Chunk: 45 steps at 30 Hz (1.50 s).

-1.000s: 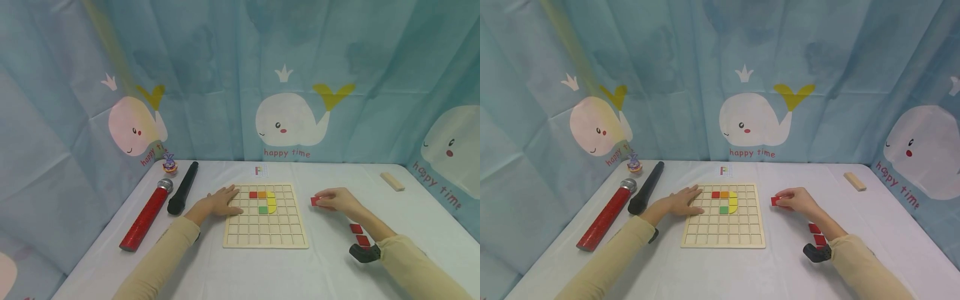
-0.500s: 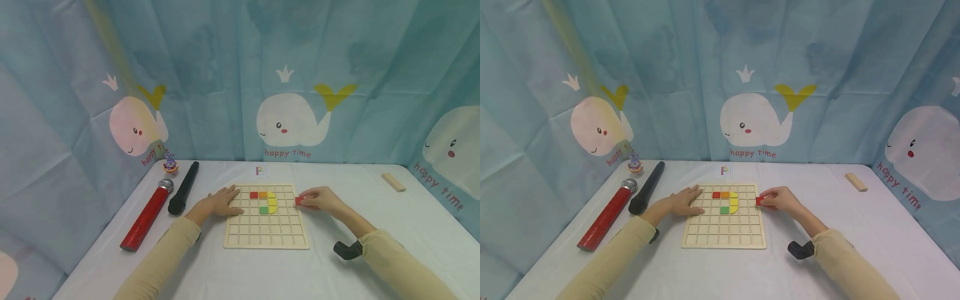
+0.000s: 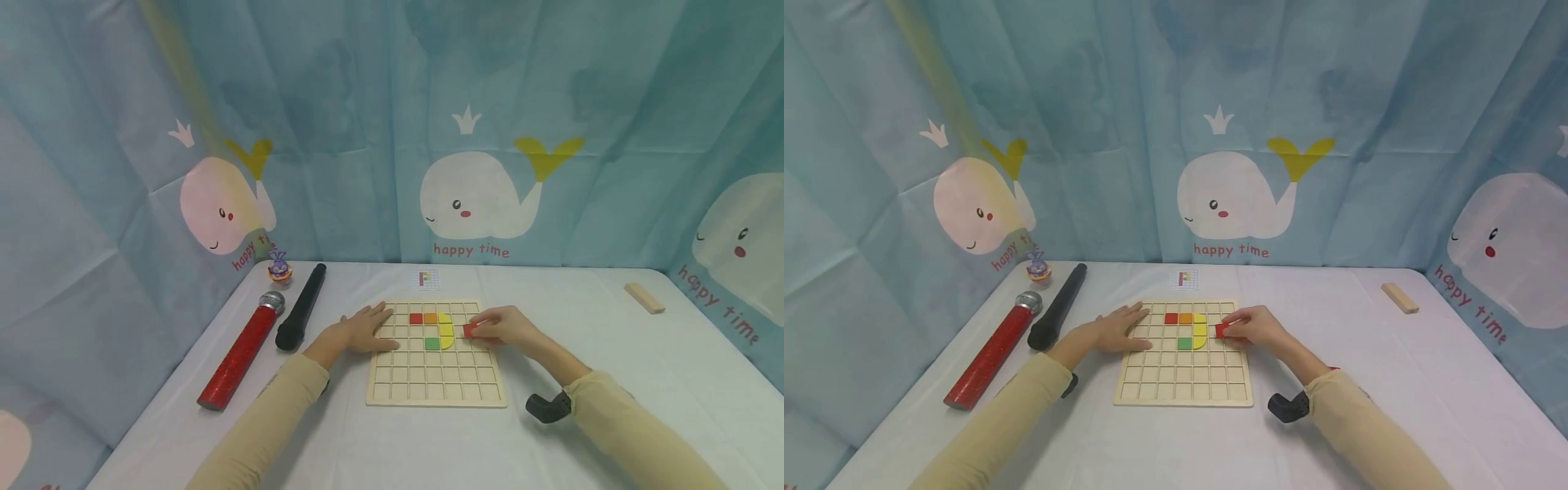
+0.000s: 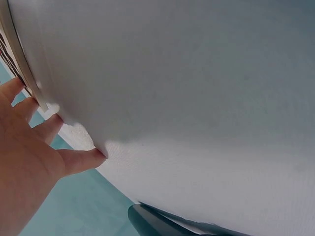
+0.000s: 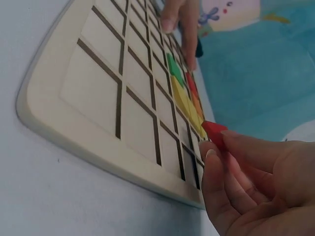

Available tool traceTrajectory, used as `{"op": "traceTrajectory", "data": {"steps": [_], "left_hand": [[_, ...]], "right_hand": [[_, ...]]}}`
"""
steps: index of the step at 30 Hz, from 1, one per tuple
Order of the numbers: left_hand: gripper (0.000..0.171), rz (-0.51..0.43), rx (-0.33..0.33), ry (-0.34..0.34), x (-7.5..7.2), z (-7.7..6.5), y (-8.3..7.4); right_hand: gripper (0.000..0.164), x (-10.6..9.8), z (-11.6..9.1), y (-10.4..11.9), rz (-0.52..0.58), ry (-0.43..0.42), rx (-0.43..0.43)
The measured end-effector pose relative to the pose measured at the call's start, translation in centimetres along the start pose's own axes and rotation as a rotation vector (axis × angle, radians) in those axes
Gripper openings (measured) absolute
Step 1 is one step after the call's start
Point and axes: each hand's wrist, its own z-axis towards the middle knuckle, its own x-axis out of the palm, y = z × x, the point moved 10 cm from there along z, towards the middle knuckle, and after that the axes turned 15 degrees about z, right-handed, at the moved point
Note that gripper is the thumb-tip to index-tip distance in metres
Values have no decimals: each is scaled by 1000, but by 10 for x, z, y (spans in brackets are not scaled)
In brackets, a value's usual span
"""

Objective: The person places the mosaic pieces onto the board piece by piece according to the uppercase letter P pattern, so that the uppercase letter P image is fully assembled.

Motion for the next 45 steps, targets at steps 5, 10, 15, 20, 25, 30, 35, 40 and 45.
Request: {"op": "traceTrajectory", "data": {"steps": [5, 10, 15, 20, 25, 30, 35, 40, 45], "left_hand": [[86, -11, -2, 0, -1, 0, -1], [87, -4, -8, -2, -2, 0, 0], [87, -8, -6, 0, -2, 0, -1], [86, -13, -3, -2, -3, -2, -2], [86, -5, -7, -2, -3, -1, -2], [87, -3, -11, -4, -3, 0, -1], [87, 2, -9, 0, -2, 1, -1], [87, 6, -10, 3, 0, 1, -1], [87, 10, -20, 12, 1, 2, 0]], "right_hand": [[31, 11, 3, 4, 2, 25, -20], [30, 20, 7, 9, 0, 31, -30], [28, 31, 11, 19, 45, 50, -54], [25, 41, 14, 26, 118, 86, -71], [23, 48, 18, 29, 83, 75, -64], [24, 53, 21, 29, 95, 60, -43], [21, 58, 26, 28, 128, 51, -24], [19, 63, 26, 32, 132, 49, -7], [19, 69, 29, 34, 139, 47, 19]]}}
